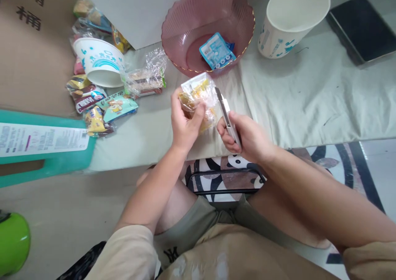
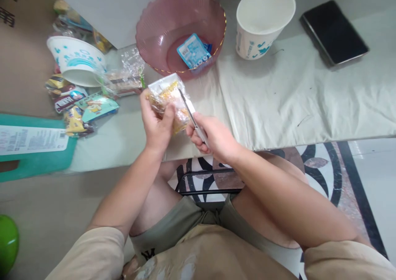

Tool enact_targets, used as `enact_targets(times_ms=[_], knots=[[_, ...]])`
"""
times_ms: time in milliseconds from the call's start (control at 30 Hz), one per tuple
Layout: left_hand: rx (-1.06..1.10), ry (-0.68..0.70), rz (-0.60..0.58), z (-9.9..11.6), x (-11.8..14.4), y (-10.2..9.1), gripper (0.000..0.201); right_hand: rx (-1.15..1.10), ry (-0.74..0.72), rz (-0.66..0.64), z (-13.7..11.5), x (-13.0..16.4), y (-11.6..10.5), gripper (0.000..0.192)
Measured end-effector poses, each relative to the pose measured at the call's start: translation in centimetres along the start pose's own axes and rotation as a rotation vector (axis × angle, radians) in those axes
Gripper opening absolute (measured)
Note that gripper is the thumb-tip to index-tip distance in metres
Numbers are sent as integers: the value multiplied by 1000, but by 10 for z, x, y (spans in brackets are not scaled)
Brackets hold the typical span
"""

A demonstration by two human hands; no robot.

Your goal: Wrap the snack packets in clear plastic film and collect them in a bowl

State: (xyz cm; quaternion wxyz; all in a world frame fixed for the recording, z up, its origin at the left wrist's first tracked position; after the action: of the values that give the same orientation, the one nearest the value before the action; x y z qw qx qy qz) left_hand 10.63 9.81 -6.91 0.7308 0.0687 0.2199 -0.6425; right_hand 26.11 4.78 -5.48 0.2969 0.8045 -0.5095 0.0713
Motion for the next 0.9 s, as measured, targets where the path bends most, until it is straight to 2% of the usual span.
enact_targets(times_ms=[100, 200, 433, 667, 800, 867, 900], knots=[[-28, 44, -24, 4, 3, 4, 63, -38, 93, 40, 5, -2, 6, 47], [-28, 71, -16, 7, 3, 3, 63, -33, 125, 59, 6, -2, 8, 47], [90, 53, 88, 12, -3, -10, 56, 116, 137, -3, 14, -1, 11, 48], [122, 7, 212, 1, -8, -26, 60, 332, 178, -16, 16, -2, 15, 47], [177, -25, 313, -3, -12, -37, 48, 577, 101, -88, 10, 2, 4, 46], [244, -63, 339, -5, -14, -40, 48, 788, -17, -77, 0, 5, -10, 44], [282, -86, 341, -5, -13, -40, 49, 885, -94, -31, -7, 6, -19, 43]])
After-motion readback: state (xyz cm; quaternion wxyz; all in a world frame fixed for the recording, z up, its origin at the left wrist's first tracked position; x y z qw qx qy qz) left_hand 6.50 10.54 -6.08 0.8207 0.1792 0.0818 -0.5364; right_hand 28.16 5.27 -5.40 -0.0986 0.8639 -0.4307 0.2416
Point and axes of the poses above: each hand's wrist, its own x-axis away from the middle knuckle, its own y-axis out of the palm, z = x × y, the point moved 6 cm from there along -x, towards the middle knuckle, and after that the axes turned 6 degrees about x, right-handed, at the moved point
